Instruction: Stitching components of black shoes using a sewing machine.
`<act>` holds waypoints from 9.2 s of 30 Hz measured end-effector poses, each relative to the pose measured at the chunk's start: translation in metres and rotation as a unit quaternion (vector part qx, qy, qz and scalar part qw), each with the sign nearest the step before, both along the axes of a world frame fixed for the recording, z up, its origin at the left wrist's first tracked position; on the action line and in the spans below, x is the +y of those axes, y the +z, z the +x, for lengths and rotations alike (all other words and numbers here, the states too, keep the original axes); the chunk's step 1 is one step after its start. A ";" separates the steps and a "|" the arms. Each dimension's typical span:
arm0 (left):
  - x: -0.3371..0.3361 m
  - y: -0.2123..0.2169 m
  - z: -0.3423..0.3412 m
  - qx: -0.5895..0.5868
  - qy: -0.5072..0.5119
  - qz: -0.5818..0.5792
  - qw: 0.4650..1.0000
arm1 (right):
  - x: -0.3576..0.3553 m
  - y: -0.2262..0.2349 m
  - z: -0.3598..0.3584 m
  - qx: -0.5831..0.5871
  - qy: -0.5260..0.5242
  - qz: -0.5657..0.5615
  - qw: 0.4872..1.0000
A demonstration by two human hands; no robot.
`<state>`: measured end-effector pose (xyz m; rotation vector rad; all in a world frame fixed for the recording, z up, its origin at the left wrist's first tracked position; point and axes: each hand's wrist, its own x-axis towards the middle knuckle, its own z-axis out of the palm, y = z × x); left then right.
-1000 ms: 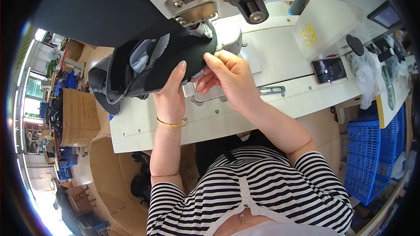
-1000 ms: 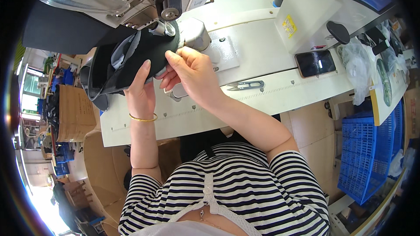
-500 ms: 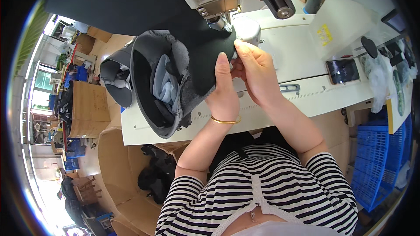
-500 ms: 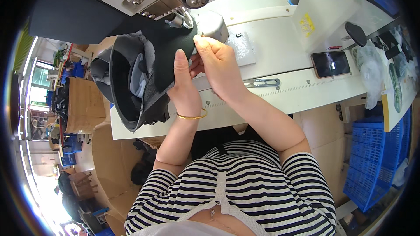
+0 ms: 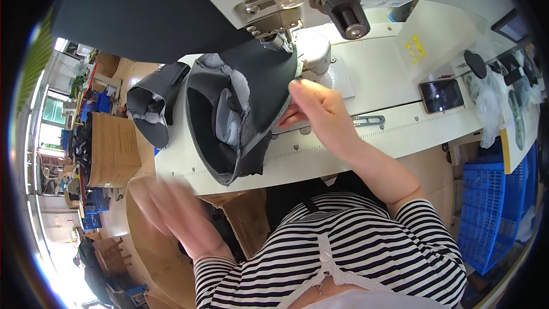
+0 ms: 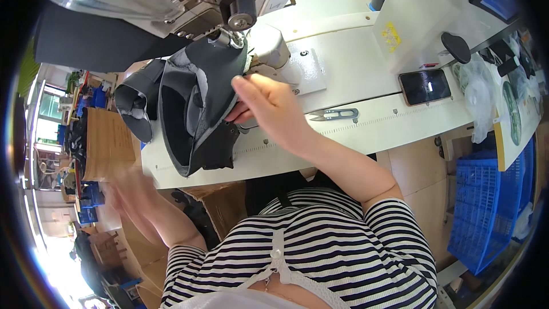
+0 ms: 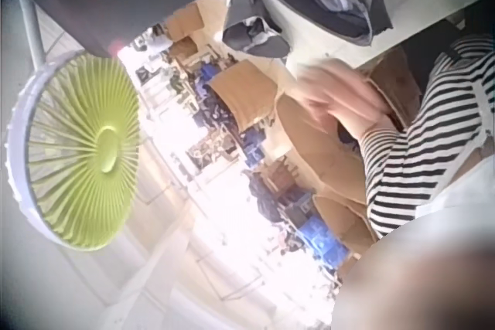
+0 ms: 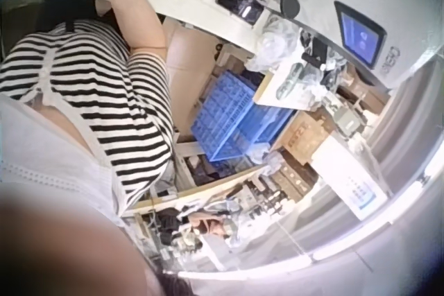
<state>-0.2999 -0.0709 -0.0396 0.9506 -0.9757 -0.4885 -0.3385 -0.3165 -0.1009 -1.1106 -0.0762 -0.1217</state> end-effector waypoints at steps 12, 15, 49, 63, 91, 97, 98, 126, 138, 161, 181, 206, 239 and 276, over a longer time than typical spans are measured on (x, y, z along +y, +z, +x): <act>0.010 -0.042 0.121 0.152 0.257 0.088 0.950 | 0.007 -0.001 -0.004 0.022 0.025 0.059 0.998; 0.009 -0.028 0.106 0.186 0.304 0.081 0.931 | 0.004 -0.003 -0.003 0.013 0.023 0.067 0.997; -0.007 -0.020 0.075 -0.511 0.686 0.259 0.450 | -0.010 0.000 0.002 0.007 -0.118 -0.103 0.988; -0.035 -0.004 0.076 -0.131 0.680 0.129 0.709 | -0.009 -0.005 -0.010 -0.019 -0.120 -0.196 0.973; -0.033 0.008 0.127 -0.023 0.531 0.137 0.836 | -0.006 -0.004 -0.011 -0.032 -0.083 -0.239 0.967; 0.022 0.049 0.322 -0.419 0.562 0.383 0.602 | 0.009 -0.014 -0.013 -0.068 -0.038 -0.194 0.978; 0.039 0.048 0.347 -0.436 0.574 0.397 0.568 | 0.011 -0.017 -0.016 -0.078 -0.054 -0.202 0.975; 0.110 -0.112 0.050 0.171 0.372 0.166 0.897 | 0.065 -0.073 0.040 0.083 0.026 -0.196 0.977; 0.004 -0.098 -0.020 0.203 0.252 0.041 0.945 | 0.022 -0.024 -0.025 -0.016 0.045 -0.057 0.997; -0.040 -0.042 0.013 0.254 0.277 0.054 0.925 | 0.008 -0.001 -0.013 0.002 -0.008 0.044 0.999; -0.038 -0.048 0.016 0.249 0.265 0.032 0.931 | 0.010 -0.011 -0.008 0.007 -0.037 0.003 0.999; -0.038 -0.043 0.030 0.198 0.210 0.058 0.956 | 0.012 0.005 -0.013 -0.001 -0.024 0.013 1.000; -0.104 -0.053 0.008 0.126 0.366 0.000 0.922 | -0.001 -0.001 0.010 -0.019 -0.030 0.052 0.998; -0.010 -0.042 0.146 0.212 0.133 0.077 0.965 | 0.024 -0.006 -0.006 -0.007 0.025 0.080 0.996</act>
